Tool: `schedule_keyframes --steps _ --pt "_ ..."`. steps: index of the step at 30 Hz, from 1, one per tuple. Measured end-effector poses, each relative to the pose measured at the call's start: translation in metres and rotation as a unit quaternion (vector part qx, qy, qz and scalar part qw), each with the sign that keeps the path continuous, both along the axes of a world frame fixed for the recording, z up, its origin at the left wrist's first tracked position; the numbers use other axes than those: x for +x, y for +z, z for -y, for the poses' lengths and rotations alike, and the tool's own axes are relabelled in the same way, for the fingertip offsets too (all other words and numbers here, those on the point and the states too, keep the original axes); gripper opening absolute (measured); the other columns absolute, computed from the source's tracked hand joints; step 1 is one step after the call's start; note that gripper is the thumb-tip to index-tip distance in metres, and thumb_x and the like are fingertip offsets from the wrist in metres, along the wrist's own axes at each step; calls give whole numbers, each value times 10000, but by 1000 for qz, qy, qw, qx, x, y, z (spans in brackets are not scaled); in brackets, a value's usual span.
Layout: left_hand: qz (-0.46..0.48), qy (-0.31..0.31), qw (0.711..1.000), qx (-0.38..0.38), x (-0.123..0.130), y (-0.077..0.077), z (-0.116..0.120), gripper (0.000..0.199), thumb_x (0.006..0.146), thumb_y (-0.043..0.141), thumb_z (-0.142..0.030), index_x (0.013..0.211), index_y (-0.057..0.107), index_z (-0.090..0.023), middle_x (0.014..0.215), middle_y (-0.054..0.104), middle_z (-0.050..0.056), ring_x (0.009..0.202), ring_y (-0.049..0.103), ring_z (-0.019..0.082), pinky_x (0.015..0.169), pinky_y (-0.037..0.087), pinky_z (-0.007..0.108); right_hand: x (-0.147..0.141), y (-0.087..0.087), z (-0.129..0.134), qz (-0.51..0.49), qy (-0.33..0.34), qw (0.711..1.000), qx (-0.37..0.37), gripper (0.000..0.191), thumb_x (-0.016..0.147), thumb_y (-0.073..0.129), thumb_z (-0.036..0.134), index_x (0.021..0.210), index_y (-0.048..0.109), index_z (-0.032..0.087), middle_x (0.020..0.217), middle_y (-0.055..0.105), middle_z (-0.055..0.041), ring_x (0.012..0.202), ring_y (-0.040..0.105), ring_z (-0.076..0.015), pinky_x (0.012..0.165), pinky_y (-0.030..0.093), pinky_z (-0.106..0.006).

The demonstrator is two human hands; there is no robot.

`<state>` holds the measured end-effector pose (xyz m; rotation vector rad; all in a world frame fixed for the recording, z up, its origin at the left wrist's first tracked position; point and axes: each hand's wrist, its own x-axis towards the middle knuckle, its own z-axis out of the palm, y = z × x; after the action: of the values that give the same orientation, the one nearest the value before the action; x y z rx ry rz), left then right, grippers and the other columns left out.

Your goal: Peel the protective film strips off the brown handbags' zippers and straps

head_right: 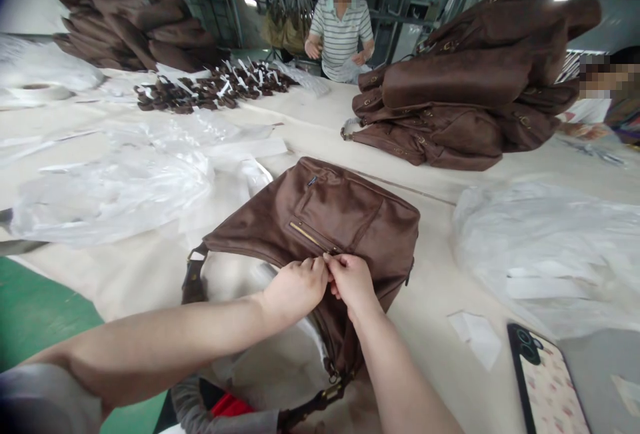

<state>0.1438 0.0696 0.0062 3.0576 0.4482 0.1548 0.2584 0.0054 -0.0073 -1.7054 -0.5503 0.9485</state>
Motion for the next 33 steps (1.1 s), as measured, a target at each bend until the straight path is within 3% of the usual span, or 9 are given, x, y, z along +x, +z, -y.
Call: schedule_keyframes --steps 4,7,9,10,14,20,25,30,33 --pt "92 112 939 -311 2 2 -26 252 901 423 -328 888 585 -136 841 631 90 790 618 192 710 489 309 0 -5 0 1 -2 1000 31 312 712 624 448 596 530 175 425 457 66 288 354 -53 265 233 -176" --pt "95 181 759 -619 6 3 -41 402 898 363 -475 869 561 -126 780 641 83 673 633 169 632 508 305 1 -7 0 5 7 998 56 353 709 617 506 629 552 169 435 462 67 277 327 -48 262 204 -184" --pt "69 164 678 -714 9 2 -45 430 846 435 -530 859 558 -117 750 631 74 629 635 167 609 517 311 2 -8 0 9 14 998 66 377 717 600 534 636 557 169 437 461 66 277 320 -47 265 199 -188" --pt "53 153 687 -709 11 1 -44 424 829 460 -531 848 560 -120 712 615 55 596 626 160 592 515 305 2 -9 -1 13 16 998 67 380 723 590 540 640 558 170 438 460 66 279 320 -47 267 200 -188" --pt "21 130 841 -525 12 0 -38 264 869 389 -330 796 566 -149 635 567 11 572 580 142 595 488 273 -1 -10 -4 53 13 997 53 341 762 558 499 647 566 178 425 452 69 282 329 -53 270 208 -184" --pt "-13 43 967 -249 14 -12 -37 261 832 337 -160 864 592 -117 899 655 160 832 616 250 779 424 351 -12 7 6 124 31 992 -7 250 802 554 365 640 605 180 485 549 35 323 444 -75 318 333 -188" --pt "3 55 952 -301 15 -18 -49 294 848 313 -294 757 563 -169 766 657 79 722 601 208 676 404 278 -8 52 93 307 -3 952 9 246 804 580 394 962 668 226 707 669 2 556 583 -120 514 452 -215" --pt "24 53 933 -355 12 -10 -50 248 798 336 -300 682 525 -188 646 602 8 682 560 181 656 373 239 64 97 244 503 -255 815 -136 266 797 511 410 887 676 222 922 689 -56 817 618 -193 767 461 -289" --pt "26 51 933 -355 14 -9 -47 239 797 340 -280 680 524 -183 659 610 8 702 561 179 678 361 230 98 109 323 488 -342 779 -195 268 715 560 409 811 683 190 893 678 -114 756 613 -241 751 448 -356"
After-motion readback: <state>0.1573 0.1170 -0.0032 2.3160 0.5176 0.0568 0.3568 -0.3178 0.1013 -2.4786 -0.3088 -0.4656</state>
